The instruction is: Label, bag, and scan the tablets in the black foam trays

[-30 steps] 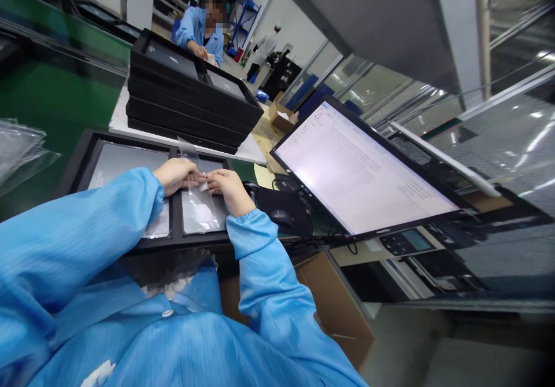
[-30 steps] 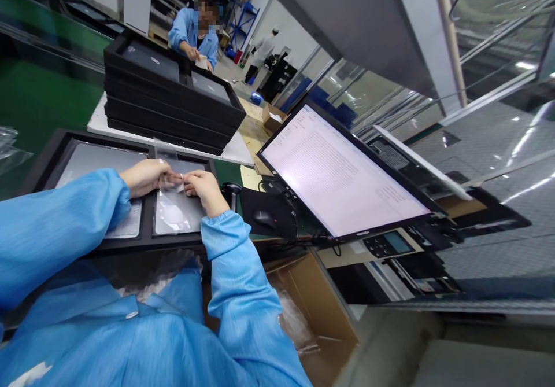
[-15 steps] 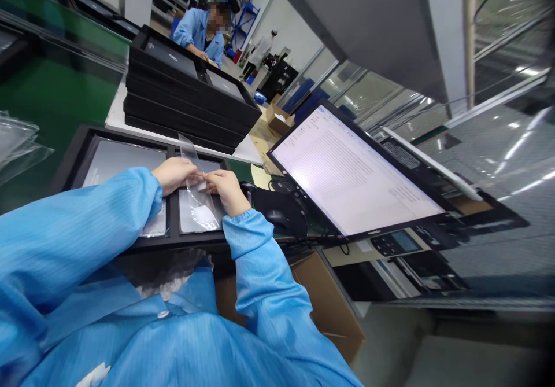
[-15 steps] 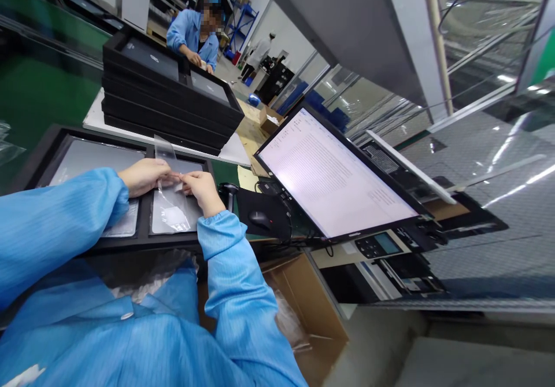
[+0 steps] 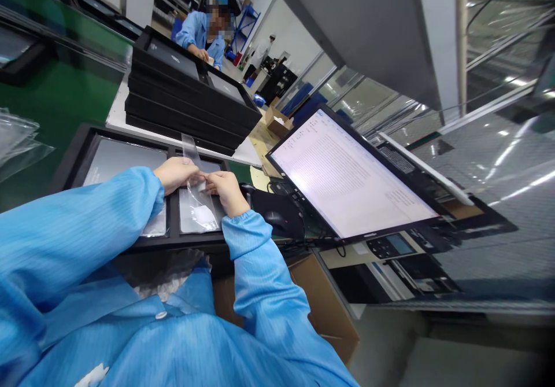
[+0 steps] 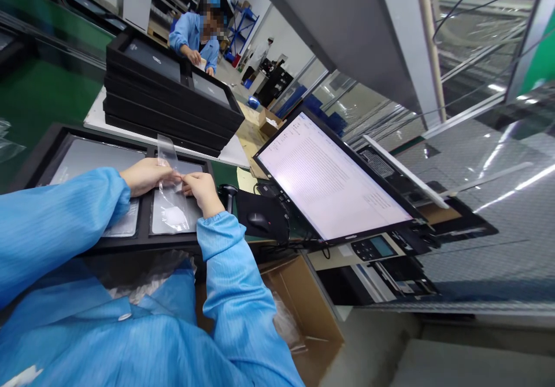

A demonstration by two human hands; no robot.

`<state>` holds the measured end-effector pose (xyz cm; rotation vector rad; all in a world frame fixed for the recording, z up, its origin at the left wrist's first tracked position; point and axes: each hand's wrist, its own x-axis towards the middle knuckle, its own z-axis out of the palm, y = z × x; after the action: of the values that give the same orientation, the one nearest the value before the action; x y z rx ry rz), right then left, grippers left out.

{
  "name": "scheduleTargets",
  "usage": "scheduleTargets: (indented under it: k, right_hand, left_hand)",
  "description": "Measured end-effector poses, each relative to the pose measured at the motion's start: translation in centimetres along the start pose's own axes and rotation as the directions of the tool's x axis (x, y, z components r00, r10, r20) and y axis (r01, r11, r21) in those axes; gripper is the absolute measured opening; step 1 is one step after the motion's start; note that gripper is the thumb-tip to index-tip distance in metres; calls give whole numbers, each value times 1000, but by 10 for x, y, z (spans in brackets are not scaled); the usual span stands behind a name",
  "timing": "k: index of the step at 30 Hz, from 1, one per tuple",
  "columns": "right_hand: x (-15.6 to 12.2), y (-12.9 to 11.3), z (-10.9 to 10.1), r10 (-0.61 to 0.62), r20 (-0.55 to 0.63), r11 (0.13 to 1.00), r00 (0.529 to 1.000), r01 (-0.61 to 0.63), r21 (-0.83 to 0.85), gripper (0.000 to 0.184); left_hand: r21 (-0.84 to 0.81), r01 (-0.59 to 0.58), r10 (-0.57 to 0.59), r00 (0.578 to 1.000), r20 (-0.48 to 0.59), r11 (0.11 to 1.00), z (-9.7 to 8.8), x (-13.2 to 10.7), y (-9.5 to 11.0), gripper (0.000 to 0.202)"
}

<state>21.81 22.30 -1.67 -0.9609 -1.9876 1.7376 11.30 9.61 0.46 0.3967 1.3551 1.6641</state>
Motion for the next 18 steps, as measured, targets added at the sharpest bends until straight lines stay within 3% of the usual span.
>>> scheduleTargets:
  k: [9,18]
  right_hand:
    - [-2,-4,2,8,36,990,999,-13,138,17]
    - [3,0,2,-44,-17,998,999,43,-48,19]
  left_hand:
    - [74,-103,100,994,45,992,-5,9,-11,12]
    - [216,-140,148,989,-18,966,-10,12,-10,24]
